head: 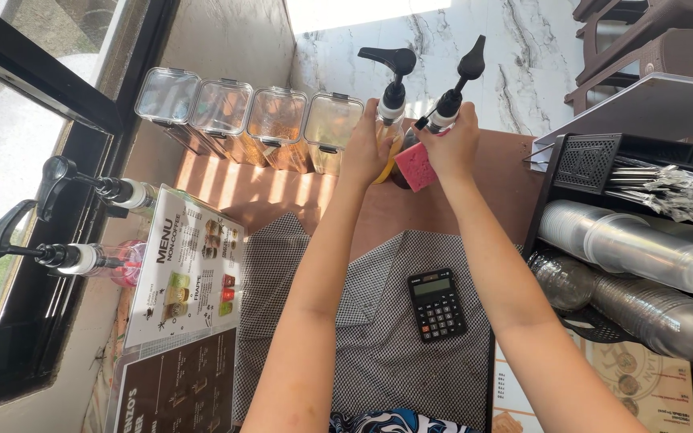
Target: The person cleans a countertop and window sill using a pink sponge. They move a menu board, clear containers, and several bottles to wipe the surfaces underneath, then return the items to their original positions.
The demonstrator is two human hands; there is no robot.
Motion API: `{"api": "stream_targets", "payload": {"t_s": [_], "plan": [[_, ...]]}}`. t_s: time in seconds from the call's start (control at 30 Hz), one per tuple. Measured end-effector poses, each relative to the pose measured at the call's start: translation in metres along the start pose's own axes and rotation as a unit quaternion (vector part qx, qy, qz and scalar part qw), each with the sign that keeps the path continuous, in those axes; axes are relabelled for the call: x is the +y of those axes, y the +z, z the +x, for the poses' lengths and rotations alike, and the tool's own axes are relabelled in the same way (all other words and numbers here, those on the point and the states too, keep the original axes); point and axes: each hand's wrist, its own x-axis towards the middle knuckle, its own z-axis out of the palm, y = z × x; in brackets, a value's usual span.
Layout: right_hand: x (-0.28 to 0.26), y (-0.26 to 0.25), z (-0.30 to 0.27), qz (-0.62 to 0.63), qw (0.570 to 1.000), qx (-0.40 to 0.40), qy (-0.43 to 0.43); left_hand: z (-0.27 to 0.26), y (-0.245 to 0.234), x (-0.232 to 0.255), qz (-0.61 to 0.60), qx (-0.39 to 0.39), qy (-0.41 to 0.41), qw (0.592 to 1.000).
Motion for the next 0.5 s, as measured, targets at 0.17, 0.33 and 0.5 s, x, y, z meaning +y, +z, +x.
{"api": "stream_targets", "payload": {"t_s": [0.17, 0.33, 0.5], "plan": [[-0.007, 0.006, -0.004, 0.014, 0.998, 0.011, 0.06, 0.003, -0.005, 0.008, 0.015, -0.011, -0.021, 1.0], [-0.002, 0.006, -0.003, 0.017, 0.998, -0.007, 0.052, 0.025, -0.021, 0.031, -0.069, 0.032, -0.038, 0.996], [0.01, 0.007, -0.005, 0.032, 0.998, -0.019, 0.05, 0.056, -0.03, 0.025, -0.21, -0.049, -0.014, 0.976]]}}
